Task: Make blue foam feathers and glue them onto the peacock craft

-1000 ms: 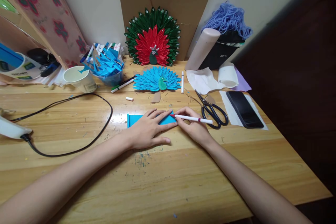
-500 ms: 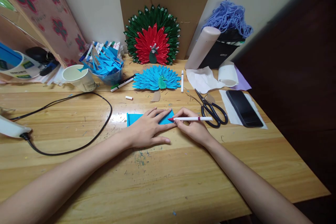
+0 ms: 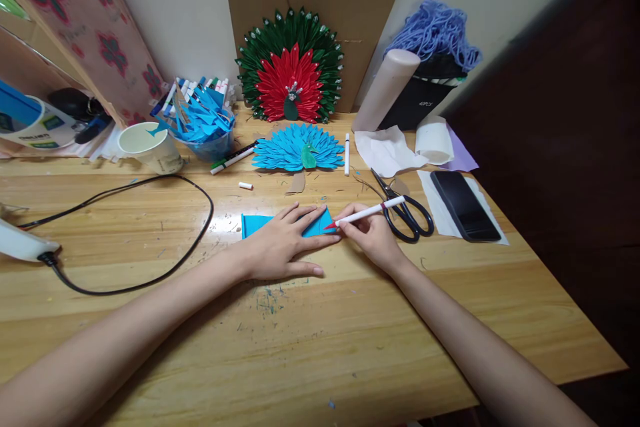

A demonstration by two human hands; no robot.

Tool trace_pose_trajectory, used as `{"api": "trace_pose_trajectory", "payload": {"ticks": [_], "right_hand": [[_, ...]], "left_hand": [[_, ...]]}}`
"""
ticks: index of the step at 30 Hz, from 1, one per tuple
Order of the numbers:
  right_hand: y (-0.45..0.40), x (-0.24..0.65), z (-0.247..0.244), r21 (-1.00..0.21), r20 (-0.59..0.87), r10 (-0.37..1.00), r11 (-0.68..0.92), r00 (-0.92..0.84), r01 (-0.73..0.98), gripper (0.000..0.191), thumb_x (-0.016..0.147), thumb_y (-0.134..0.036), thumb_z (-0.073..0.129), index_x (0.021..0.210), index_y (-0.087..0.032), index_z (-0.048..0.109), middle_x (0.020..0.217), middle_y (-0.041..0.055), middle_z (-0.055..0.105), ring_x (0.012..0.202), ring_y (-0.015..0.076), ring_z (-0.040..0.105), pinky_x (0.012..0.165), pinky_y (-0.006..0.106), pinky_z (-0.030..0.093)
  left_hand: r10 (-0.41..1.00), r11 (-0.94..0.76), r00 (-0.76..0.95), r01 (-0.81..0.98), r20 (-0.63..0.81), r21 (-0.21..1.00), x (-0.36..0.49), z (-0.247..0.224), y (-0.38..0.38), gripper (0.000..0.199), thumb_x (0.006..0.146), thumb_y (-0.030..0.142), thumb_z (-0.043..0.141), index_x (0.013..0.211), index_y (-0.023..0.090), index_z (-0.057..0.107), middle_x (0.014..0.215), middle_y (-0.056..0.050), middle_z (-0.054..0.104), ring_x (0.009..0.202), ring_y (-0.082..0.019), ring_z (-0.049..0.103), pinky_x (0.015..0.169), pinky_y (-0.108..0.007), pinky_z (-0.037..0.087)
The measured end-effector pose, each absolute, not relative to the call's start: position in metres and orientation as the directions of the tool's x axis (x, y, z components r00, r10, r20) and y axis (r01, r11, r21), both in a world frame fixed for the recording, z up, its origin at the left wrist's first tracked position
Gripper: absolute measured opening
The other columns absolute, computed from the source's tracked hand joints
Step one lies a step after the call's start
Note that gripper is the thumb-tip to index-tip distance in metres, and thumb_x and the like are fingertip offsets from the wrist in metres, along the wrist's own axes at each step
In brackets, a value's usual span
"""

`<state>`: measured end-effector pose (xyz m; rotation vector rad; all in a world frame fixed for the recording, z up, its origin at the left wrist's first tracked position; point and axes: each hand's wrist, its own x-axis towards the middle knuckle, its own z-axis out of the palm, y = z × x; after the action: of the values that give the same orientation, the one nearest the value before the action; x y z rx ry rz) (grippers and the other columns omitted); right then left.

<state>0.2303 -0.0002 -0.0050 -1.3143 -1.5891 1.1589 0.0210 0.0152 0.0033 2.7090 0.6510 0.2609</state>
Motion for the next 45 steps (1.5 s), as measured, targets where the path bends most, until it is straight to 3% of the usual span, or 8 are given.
{"api": "trace_pose_trajectory", "payload": {"ticks": [4, 9, 16, 22, 34, 39, 42, 45], "right_hand": [[0.002, 0.229, -0.009, -0.965, 0.042, 0.996, 0.061, -0.077, 0.255, 0.015, 0.078, -0.033, 0.058, 0.078, -0.018, 0.056, 0.074, 0.003, 0.062, 0.069, 0.0157, 0.059, 0.063, 0.027, 0.045], [0.001, 0.227, -0.008, -0.927, 0.077, 0.995, 0.096, -0.067, 0.364, 0.014, 0.08, -0.032, 0.057, 0.082, -0.018, 0.059, 0.079, 0.0034, 0.063, 0.072, 0.0155, 0.058, 0.064, 0.027, 0.045], [0.002, 0.226, -0.006, -0.929, 0.077, 0.992, 0.106, -0.095, 0.355, 0.011, 0.079, -0.03, 0.055, 0.081, -0.019, 0.058, 0.084, 0.0043, 0.064, 0.076, 0.0164, 0.058, 0.067, 0.028, 0.046], [0.002, 0.228, -0.006, -0.91, 0.069, 0.995, 0.093, -0.074, 0.404, 0.005, 0.075, -0.022, 0.055, 0.072, -0.019, 0.053, 0.069, -0.0003, 0.059, 0.065, 0.0139, 0.054, 0.058, 0.025, 0.041], [0.003, 0.234, -0.003, -0.912, 0.074, 0.994, 0.102, -0.086, 0.397, 0.01, 0.068, -0.017, 0.052, 0.059, -0.019, 0.049, 0.054, -0.0034, 0.048, 0.051, 0.011, 0.043, 0.047, 0.023, 0.033], [-0.003, 0.235, 0.003, -0.934, 0.225, 0.972, 0.236, -0.071, 0.268, 0.013, 0.081, -0.03, 0.049, 0.081, -0.021, 0.058, 0.076, 0.0024, 0.061, 0.071, 0.0161, 0.059, 0.065, 0.028, 0.047], [-0.005, 0.234, 0.006, -0.916, 0.222, 0.959, 0.268, -0.177, 0.297, 0.02, 0.087, -0.032, 0.043, 0.098, -0.023, 0.058, 0.09, 0.0042, 0.065, 0.085, 0.0177, 0.063, 0.078, 0.032, 0.048], [-0.006, 0.234, 0.008, -0.873, 0.233, 0.938, 0.318, -0.255, 0.369, 0.022, 0.089, -0.03, 0.04, 0.101, -0.024, 0.057, 0.096, 0.0049, 0.067, 0.093, 0.0187, 0.063, 0.083, 0.034, 0.047]], "left_hand": [[0.469, -0.837, 0.879, 0.41, 0.088, 0.363, 0.021, 0.004, 0.015, 0.061, 0.08, 0.061, 0.039, 0.134, 0.033, 0.036, 0.149, -0.008, 0.016, 0.134, -0.031, 0.017, 0.106, -0.05, 0.018], [0.47, -0.834, 0.879, 0.411, 0.085, 0.367, 0.021, 0.005, 0.015, 0.06, 0.08, 0.061, 0.04, 0.134, 0.033, 0.036, 0.149, -0.006, 0.016, 0.134, -0.03, 0.017, 0.106, -0.049, 0.017], [0.474, -0.83, 0.876, 0.41, 0.092, 0.378, 0.022, 0.005, 0.016, 0.058, 0.081, 0.06, 0.039, 0.133, 0.033, 0.037, 0.149, -0.005, 0.016, 0.133, -0.03, 0.018, 0.106, -0.049, 0.017], [0.478, -0.827, 0.874, 0.416, 0.085, 0.377, 0.022, 0.006, 0.015, 0.059, 0.081, 0.061, 0.038, 0.133, 0.034, 0.036, 0.149, -0.006, 0.017, 0.133, -0.03, 0.019, 0.106, -0.05, 0.017], [0.478, -0.829, 0.875, 0.419, 0.079, 0.369, 0.021, 0.006, 0.015, 0.06, 0.08, 0.06, 0.04, 0.134, 0.035, 0.035, 0.148, -0.007, 0.018, 0.132, -0.032, 0.02, 0.105, -0.051, 0.018], [0.468, -0.838, 0.878, 0.406, 0.098, 0.364, 0.021, 0.005, 0.016, 0.06, 0.08, 0.059, 0.041, 0.135, 0.035, 0.034, 0.148, -0.006, 0.017, 0.131, -0.032, 0.021, 0.104, -0.051, 0.019], [0.474, -0.844, 0.871, 0.407, 0.128, 0.35, 0.021, 0.009, 0.013, 0.058, 0.082, 0.056, 0.041, 0.135, 0.034, 0.033, 0.148, -0.007, 0.018, 0.131, -0.031, 0.022, 0.104, -0.051, 0.019], [0.524, -0.832, 0.833, 0.457, 0.175, 0.315, 0.021, 0.018, 0.007, 0.051, 0.086, 0.05, 0.039, 0.133, 0.031, 0.038, 0.141, -0.009, 0.029, 0.127, -0.029, 0.028, 0.104, -0.051, 0.019]]}}
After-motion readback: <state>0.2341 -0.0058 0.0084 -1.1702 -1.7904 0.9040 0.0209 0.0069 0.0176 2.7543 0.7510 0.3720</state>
